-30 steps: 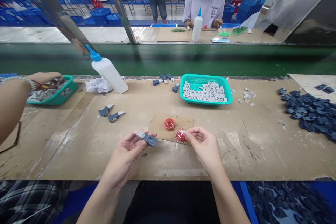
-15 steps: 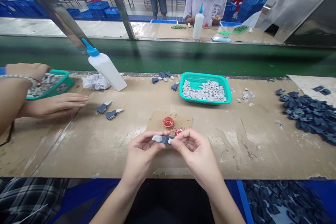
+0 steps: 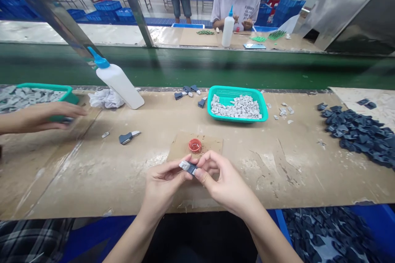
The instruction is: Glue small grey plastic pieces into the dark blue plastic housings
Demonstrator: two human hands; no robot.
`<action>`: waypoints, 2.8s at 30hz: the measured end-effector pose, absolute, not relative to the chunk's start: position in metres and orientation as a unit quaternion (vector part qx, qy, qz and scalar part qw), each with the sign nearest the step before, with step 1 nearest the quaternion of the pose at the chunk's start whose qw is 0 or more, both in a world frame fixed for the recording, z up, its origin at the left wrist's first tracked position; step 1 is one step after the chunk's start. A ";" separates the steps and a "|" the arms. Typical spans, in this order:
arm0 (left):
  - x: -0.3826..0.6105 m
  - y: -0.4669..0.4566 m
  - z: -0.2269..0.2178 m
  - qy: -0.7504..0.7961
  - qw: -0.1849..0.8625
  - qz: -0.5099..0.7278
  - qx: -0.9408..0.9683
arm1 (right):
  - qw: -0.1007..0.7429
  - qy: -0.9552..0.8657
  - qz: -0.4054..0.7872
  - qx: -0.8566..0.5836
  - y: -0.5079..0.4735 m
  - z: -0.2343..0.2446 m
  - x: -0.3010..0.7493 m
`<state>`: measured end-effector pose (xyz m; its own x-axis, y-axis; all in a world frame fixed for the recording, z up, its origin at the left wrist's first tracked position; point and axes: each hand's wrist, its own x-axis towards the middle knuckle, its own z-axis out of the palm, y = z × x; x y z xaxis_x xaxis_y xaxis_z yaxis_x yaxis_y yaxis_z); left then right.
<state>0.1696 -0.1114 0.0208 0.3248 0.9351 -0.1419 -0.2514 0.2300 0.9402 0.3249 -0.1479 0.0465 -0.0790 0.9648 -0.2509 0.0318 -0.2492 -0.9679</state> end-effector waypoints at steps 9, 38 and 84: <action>0.157 -0.070 0.023 0.370 0.687 0.428 0.455 | 0.408 -0.512 0.518 -0.551 -0.083 0.058 0.332; 0.141 0.123 0.030 0.488 0.051 0.118 0.863 | 0.384 -0.519 0.252 -0.721 -0.065 0.034 0.417; 0.158 -0.082 0.016 0.379 0.679 0.447 0.441 | 0.543 -0.346 0.465 -0.608 -0.146 0.038 0.349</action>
